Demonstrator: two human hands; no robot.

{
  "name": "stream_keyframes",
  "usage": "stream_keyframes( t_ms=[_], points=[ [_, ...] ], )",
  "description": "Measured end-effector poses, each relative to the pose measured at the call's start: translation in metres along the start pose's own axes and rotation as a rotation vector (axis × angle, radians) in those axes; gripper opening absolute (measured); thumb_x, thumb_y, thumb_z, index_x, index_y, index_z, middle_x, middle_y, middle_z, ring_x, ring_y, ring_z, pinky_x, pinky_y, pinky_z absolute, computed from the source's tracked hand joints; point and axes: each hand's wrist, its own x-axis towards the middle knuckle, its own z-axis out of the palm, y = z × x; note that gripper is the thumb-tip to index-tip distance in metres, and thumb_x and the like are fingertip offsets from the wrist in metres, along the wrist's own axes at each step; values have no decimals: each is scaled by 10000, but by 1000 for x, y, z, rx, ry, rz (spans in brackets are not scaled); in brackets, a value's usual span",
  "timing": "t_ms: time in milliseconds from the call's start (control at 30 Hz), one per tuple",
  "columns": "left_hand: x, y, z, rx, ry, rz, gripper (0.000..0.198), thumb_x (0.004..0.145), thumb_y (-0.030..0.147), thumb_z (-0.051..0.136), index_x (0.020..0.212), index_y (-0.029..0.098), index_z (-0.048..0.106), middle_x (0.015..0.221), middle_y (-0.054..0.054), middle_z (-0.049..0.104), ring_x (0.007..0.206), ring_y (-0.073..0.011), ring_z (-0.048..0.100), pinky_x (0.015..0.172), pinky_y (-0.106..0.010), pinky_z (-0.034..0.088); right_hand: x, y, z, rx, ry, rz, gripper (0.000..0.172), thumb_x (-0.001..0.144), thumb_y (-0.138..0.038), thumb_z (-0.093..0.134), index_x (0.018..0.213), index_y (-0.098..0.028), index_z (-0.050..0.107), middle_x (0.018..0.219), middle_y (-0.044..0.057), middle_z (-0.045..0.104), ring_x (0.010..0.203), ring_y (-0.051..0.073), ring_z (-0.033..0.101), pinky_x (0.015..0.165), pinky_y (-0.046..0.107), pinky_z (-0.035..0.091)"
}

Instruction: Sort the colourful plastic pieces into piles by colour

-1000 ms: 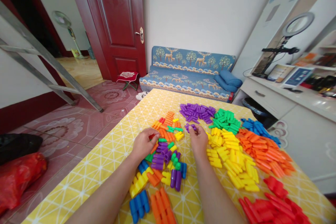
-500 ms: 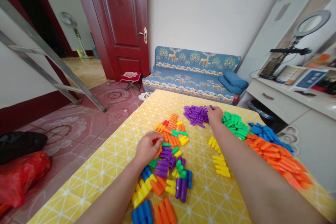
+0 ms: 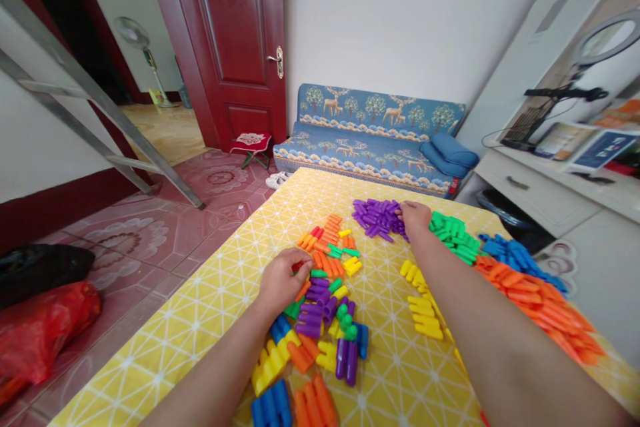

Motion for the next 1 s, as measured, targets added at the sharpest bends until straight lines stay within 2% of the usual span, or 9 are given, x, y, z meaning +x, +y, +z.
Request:
stream_keyframes(
  t_ms=[200,333,400,467,600,700,833,900,1000],
  points=[
    [0,-1,0,3,5,11,169,835,251,525,814,222,690,913,-31,695,885,-192,625,813,-302,477,-29,-27,-5,198,36,123,408,733,-158,520,1112,-46,621,798,114,698,693,189,677,563,254,527],
    [0,-2,1,0,11,21,171,834,249,525,811,221,692,913,-30,698,878,-188,625,818,-301,478,-82,-57,-9,315,25,137,396,762,-233,487,1117,-102,600,948,114,690,744,174,680,514,222,507],
    [0,-3,1,-2,7,25,172,834,248,523,813,222,692,898,-27,698,863,-184,625,810,-297,480,-119,-69,-17,409,-65,97,354,750,-271,508,1058,-135,618,957,84,694,712,151,669,504,207,491],
    [0,-3,1,-2,2,27,173,833,249,522,815,221,692,896,-26,698,860,-183,624,804,-294,482,-157,-77,-31,512,-236,27,326,729,-309,544,996,-144,632,932,69,699,670,135,648,512,203,474],
    [0,-3,0,6,0,36,179,836,248,516,830,216,693,906,-29,695,862,-181,623,802,-294,482,-212,-73,-67,350,-513,-82,233,685,-332,607,818,-154,676,768,47,696,659,148,618,577,233,467],
    [0,-5,2,6,2,37,175,833,249,524,835,216,696,905,-30,693,859,-183,618,810,-301,480,-229,-58,-89,156,-610,-139,154,679,-284,607,745,-168,684,733,36,687,662,153,606,628,255,467],
    [0,-7,3,2,8,49,177,832,251,524,832,217,698,896,-32,691,863,-186,614,816,-307,481,-235,-44,-101,20,-720,-119,105,665,-243,621,726,-178,676,692,12,672,593,134,565,578,241,438],
    [0,-7,3,4,4,55,185,838,255,516,839,216,696,902,-33,690,876,-186,614,817,-305,482,-239,-45,-103,32,-829,-99,150,656,-262,655,778,-178,681,723,7,672,582,123,550,560,230,426],
    [0,-6,2,7,4,53,185,842,259,514,845,216,695,908,-32,691,880,-184,618,812,-297,484,-244,-49,-104,22,-924,-160,338,597,-280,733,923,-206,685,863,8,678,648,127,564,586,225,431]
  ],
)
